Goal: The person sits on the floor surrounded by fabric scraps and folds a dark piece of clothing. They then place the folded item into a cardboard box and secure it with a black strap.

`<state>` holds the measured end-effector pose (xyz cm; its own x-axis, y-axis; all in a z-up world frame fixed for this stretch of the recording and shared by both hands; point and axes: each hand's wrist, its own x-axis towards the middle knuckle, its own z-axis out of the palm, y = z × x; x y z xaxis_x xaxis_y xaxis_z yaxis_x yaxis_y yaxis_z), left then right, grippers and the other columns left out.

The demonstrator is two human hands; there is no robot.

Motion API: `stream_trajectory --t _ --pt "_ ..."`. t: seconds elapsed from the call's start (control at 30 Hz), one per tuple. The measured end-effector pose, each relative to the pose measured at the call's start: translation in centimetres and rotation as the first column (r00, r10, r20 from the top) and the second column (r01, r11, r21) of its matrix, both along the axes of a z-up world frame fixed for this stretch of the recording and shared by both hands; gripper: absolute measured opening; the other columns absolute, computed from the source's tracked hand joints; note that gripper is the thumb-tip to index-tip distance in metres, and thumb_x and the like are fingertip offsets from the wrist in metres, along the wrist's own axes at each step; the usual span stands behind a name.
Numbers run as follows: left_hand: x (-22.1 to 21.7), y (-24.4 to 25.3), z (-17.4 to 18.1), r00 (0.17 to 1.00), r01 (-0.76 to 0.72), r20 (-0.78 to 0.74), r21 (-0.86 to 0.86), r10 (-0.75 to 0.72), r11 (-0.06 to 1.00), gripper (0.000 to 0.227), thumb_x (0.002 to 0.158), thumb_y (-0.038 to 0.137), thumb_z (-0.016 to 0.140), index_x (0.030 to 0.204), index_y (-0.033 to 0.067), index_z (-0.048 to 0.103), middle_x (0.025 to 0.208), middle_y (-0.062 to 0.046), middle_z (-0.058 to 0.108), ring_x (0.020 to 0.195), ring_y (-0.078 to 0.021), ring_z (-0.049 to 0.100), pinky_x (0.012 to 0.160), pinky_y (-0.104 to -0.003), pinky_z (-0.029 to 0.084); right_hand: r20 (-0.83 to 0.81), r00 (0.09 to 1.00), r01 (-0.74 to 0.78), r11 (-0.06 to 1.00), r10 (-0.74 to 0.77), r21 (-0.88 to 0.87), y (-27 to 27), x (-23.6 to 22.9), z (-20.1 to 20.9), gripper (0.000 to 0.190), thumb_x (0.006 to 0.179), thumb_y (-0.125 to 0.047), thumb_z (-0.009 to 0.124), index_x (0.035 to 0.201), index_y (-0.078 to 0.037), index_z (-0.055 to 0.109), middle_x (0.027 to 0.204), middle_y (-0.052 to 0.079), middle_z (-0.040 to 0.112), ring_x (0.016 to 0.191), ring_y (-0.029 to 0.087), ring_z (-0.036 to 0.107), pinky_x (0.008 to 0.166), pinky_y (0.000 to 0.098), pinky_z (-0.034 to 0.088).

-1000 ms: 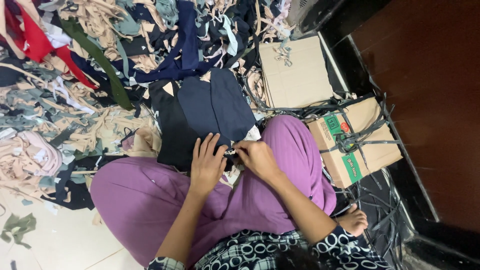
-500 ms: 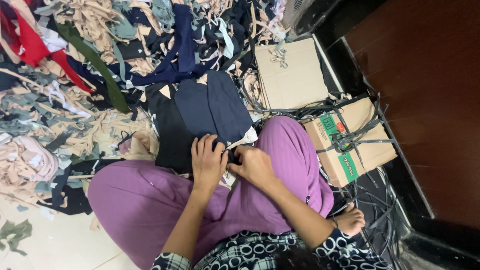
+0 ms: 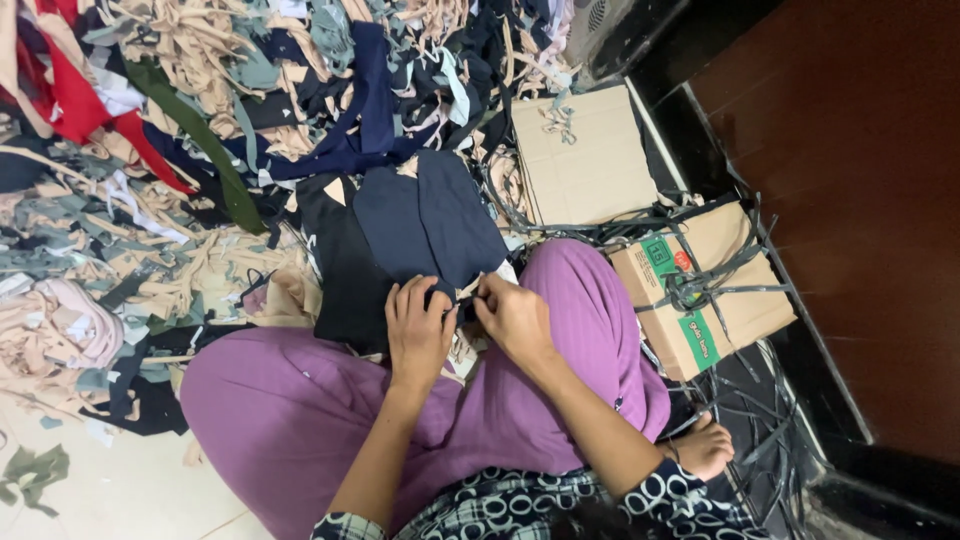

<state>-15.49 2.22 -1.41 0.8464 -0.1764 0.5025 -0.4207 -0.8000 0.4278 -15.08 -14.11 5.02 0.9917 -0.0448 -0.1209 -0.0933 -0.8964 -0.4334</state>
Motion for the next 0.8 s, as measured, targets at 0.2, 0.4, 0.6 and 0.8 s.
stream_trajectory --t 0.2,0.4,0.6,0.8 --pt "0.1 -0.2 -0.4 1.000 0.010 -0.008 0.000 -0.010 1.000 0.021 0.088 0.025 0.073 0.090 0.0164 0.053 0.121 -0.005 0.057 0.126 -0.0283 0.056 0.112 -0.053 0.039 0.171 0.978 -0.108 0.990 0.122 -0.089 0.6 -0.1 0.6 0.038 0.083 -0.024 0.075 0.116 -0.031 0.057 0.090 -0.002 0.072 0.078 0.024 0.075 0.068 0.0401 0.060" --pt "0.7 -0.7 1.9 0.999 0.047 0.004 -0.010 -0.047 0.999 0.027 0.088 0.038 0.072 0.100 0.0179 0.059 0.124 -0.007 0.059 0.125 -0.0293 0.057 0.112 -0.059 0.035 0.227 0.962 -0.114 0.977 0.153 -0.178 -1.0 0.1 -3.5 0.008 0.085 -0.032 0.073 0.089 -0.030 0.067 0.079 -0.006 0.064 0.072 0.020 0.071 0.064 0.0335 0.058" --pt "3.7 -1.1 -1.3 0.978 0.174 0.083 0.157 -0.189 0.972 0.012 0.090 0.018 0.068 0.102 0.0142 0.069 0.116 -0.008 0.066 0.125 -0.0272 0.060 0.114 -0.053 0.039 0.290 0.949 -0.074 0.981 0.124 -0.178 -0.6 -0.3 -2.1 0.007 0.082 -0.029 0.077 0.086 -0.027 0.071 0.092 -0.006 0.061 0.091 0.016 0.067 0.070 0.0289 0.058" --pt "4.3 -0.3 -0.9 0.984 0.176 -0.005 -0.032 -0.176 0.984 0.010 0.101 0.023 0.062 0.100 0.0147 0.068 0.106 -0.001 0.065 0.116 -0.0210 0.063 0.109 -0.046 0.042 0.303 0.946 -0.060 0.984 0.110 -0.169 -0.9 -0.4 -3.7 0.004 0.085 -0.030 0.076 0.086 -0.030 0.072 0.085 -0.009 0.062 0.085 0.012 0.068 0.070 0.0241 0.056"
